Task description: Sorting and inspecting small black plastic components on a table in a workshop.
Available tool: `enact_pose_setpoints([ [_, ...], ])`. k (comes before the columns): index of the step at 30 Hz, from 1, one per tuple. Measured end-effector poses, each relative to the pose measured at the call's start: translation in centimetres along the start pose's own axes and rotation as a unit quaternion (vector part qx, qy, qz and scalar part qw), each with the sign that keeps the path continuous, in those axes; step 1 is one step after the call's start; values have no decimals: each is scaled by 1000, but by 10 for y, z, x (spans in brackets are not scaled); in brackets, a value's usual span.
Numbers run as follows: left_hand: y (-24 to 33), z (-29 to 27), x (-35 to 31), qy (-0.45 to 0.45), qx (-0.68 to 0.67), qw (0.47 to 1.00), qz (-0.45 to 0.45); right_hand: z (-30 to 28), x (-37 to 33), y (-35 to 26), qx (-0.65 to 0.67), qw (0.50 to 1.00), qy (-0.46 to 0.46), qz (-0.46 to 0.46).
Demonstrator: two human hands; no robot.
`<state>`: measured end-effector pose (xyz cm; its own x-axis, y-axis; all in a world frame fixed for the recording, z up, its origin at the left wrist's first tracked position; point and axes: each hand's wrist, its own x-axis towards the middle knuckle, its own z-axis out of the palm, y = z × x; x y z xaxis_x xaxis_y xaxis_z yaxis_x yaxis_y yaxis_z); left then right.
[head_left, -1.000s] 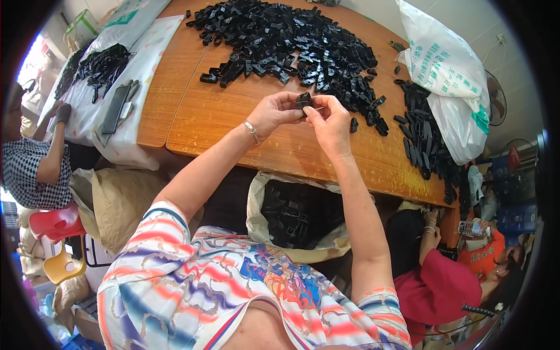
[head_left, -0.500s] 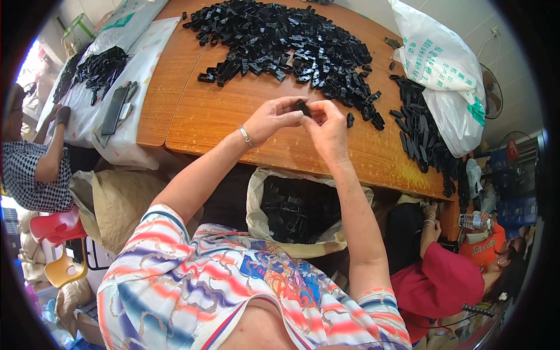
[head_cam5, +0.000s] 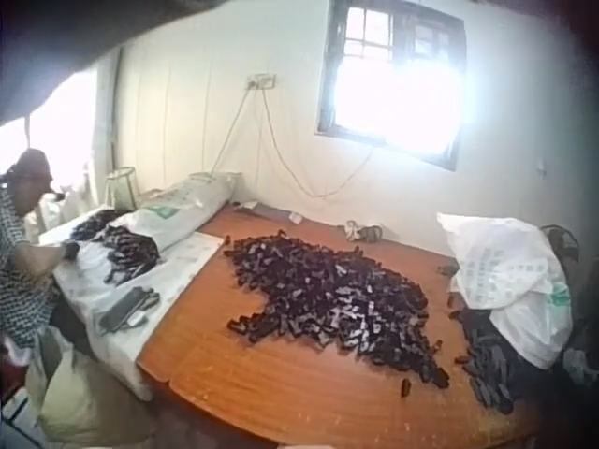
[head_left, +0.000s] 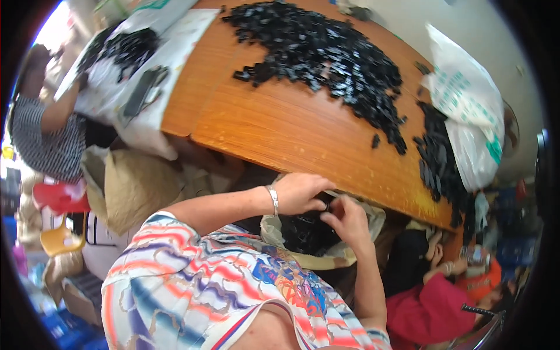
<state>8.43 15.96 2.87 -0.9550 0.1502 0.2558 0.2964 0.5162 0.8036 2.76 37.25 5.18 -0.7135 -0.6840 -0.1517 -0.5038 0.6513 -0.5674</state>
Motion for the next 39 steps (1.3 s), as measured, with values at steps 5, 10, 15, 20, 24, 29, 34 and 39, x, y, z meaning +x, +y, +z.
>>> enact_pose_setpoints([
  [5, -73, -104, 14, 295, 186, 937, -35, -14, 25, 36, 209, 969, 104, 75],
  [10, -131, -155, 28, 332, 294, 882, -159, -41, 111, 69, -59, 952, 301, 13],
  [15, -152, -148, 52, 356, 262, 871, -217, -46, 160, 75, -148, 941, 296, 72],
  [20, -140, -134, 56, 317, 218, 898, -215, -32, 156, 69, -5, 973, 229, -3],
  [24, -127, -122, 53, 255, 215, 922, -198, -15, 138, 45, -12, 969, 236, -65],
  [29, -105, -86, 54, 249, 158, 950, -105, -12, 129, 47, 0, 966, 259, -21],
  [34, -93, -73, 50, 162, 184, 966, -79, -30, 113, 35, 36, 982, 186, 1],
  [39, -85, -71, 48, 165, 178, 968, -69, -39, 105, 35, -163, 960, 168, -156],
])
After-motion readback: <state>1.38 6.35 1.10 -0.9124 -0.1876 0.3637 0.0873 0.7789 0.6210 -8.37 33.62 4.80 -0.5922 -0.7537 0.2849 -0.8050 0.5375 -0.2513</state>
